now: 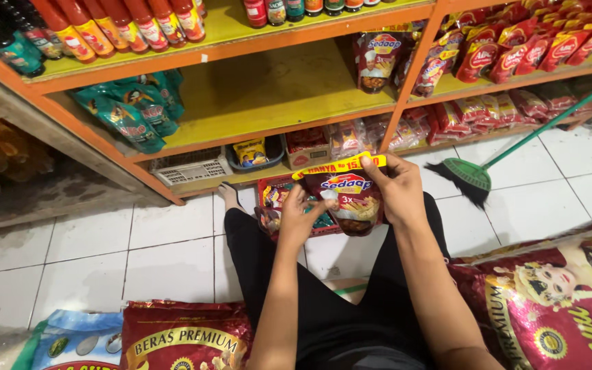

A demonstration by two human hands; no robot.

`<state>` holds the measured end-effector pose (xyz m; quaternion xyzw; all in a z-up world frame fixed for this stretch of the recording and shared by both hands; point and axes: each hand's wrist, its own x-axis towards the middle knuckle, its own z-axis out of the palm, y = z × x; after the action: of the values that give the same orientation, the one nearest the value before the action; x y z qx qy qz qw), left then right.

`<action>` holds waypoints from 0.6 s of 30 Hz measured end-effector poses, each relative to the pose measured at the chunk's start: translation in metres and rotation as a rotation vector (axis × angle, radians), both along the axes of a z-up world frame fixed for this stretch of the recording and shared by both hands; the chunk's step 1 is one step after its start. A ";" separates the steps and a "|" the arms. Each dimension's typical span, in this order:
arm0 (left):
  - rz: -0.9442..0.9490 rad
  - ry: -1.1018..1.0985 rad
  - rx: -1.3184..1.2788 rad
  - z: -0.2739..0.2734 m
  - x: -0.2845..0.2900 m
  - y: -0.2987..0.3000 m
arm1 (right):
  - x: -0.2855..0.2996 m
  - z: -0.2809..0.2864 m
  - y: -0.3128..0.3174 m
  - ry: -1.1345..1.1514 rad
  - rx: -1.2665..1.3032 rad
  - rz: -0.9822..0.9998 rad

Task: The person organizes small packets and larger bags of food items on grocery store shelves, moving packets from a red basket onto a shelf and picking up a larger seasoning packet from the floor to place it on a higher shelf.

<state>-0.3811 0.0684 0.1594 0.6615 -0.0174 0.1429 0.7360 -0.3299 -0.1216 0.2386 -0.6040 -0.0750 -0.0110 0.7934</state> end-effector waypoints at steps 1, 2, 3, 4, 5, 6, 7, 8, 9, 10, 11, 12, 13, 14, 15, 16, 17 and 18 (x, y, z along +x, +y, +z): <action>0.017 0.054 -0.019 -0.001 0.005 -0.005 | 0.001 -0.003 -0.002 0.027 0.006 -0.004; 0.035 0.106 -0.038 -0.001 0.009 -0.009 | 0.003 -0.005 -0.004 0.051 0.013 -0.007; 0.051 0.108 -0.027 0.000 0.009 -0.012 | 0.004 -0.007 -0.008 0.058 0.015 -0.017; 0.068 0.105 -0.012 0.004 0.010 -0.014 | 0.007 -0.006 -0.013 0.059 0.021 -0.025; 0.085 0.102 0.004 0.009 0.010 -0.016 | 0.009 -0.006 -0.016 0.061 0.028 -0.033; 0.154 0.085 0.067 0.015 0.008 -0.019 | 0.012 -0.007 -0.019 0.056 0.034 -0.025; 0.224 0.068 0.129 0.021 0.002 -0.024 | 0.014 -0.008 -0.021 0.052 0.040 -0.017; 0.294 0.054 0.193 0.028 -0.004 -0.029 | 0.016 -0.010 -0.024 0.051 0.047 -0.010; 0.340 0.127 0.271 0.034 -0.009 -0.034 | 0.019 -0.013 -0.027 0.083 0.046 0.008; 0.388 0.198 0.352 0.040 -0.015 -0.039 | 0.022 -0.015 -0.029 0.113 0.048 0.027; 0.436 0.270 0.432 0.047 -0.019 -0.041 | 0.026 -0.018 -0.031 0.143 0.049 0.047; 0.446 0.223 0.406 0.054 -0.022 -0.043 | 0.029 -0.021 -0.034 0.139 0.021 0.074; 0.456 0.176 0.379 0.060 -0.027 -0.044 | 0.030 -0.024 -0.038 0.134 -0.008 0.102; 0.472 0.131 0.350 0.067 -0.031 -0.046 | 0.032 -0.026 -0.041 0.130 -0.039 0.135; 0.473 0.064 0.333 0.073 -0.032 -0.045 | 0.032 -0.028 -0.043 0.148 -0.034 0.140; 0.476 -0.001 0.319 0.078 -0.031 -0.042 | 0.033 -0.030 -0.043 0.167 -0.028 0.149; 0.479 -0.066 0.306 0.082 -0.030 -0.039 | 0.033 -0.030 -0.042 0.186 -0.021 0.157; 0.481 -0.063 0.297 0.084 -0.028 -0.036 | 0.033 -0.031 -0.041 0.163 -0.024 0.208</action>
<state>-0.4094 0.0323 0.2436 0.7425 0.0964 0.3296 0.5751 -0.2968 -0.1621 0.2077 -0.6013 -0.0726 0.1216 0.7864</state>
